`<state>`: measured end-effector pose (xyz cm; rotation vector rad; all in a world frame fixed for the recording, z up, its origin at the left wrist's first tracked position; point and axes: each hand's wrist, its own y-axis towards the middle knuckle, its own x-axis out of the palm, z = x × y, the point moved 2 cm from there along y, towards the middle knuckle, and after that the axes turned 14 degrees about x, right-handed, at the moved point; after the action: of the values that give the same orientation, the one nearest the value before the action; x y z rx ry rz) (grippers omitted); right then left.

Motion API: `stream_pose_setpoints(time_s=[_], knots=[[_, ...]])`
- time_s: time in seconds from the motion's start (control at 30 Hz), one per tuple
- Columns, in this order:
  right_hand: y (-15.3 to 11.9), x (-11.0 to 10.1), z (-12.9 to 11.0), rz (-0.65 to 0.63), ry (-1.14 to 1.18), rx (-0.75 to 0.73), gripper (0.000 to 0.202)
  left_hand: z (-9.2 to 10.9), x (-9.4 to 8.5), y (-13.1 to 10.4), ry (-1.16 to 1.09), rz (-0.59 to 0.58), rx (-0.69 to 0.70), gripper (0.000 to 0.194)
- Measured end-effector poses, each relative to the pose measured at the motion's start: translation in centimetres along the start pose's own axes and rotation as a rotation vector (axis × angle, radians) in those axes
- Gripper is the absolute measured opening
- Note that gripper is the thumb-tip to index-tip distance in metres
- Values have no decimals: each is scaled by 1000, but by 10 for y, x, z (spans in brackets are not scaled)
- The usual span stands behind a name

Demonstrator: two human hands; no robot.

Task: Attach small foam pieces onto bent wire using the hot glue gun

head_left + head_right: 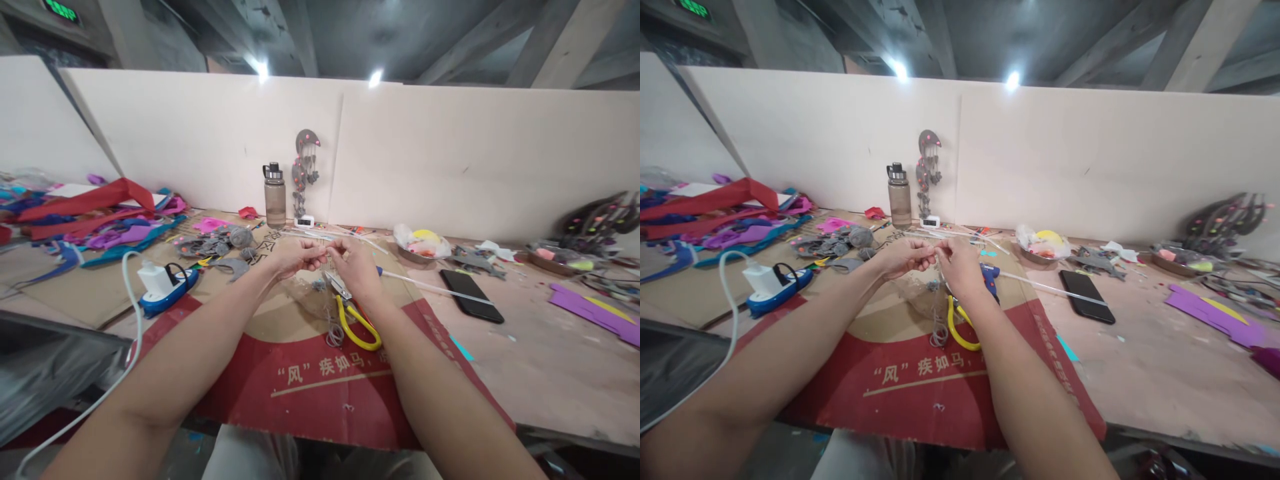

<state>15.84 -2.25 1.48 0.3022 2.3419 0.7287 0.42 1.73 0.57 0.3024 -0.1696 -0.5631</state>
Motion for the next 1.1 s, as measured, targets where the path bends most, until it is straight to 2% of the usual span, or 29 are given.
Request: stream_pose_setpoints(time_s=[0.37,0.47,0.57,0.73,0.93,1.1], knots=[[2,4,0,-25,-72,43,6,-3,-2,0,14,-71,-20,35],[4,-1,2,-10,-21,97,7,-2,-1,0,28,-82,-15,32],[4,-6,2,-18,91,126,11,-1,-3,0,20,-38,18,33],[1,-3,-2,-96,202,32,13,-2,-10,2,-21,-24,42,34],[-2,-4,-7,-71,59,-63,10,-3,-7,1,-58,-74,27,31],[-1,-9,-10,-112,-15,-82,14,-3,-4,-1,-78,-118,-10,32]])
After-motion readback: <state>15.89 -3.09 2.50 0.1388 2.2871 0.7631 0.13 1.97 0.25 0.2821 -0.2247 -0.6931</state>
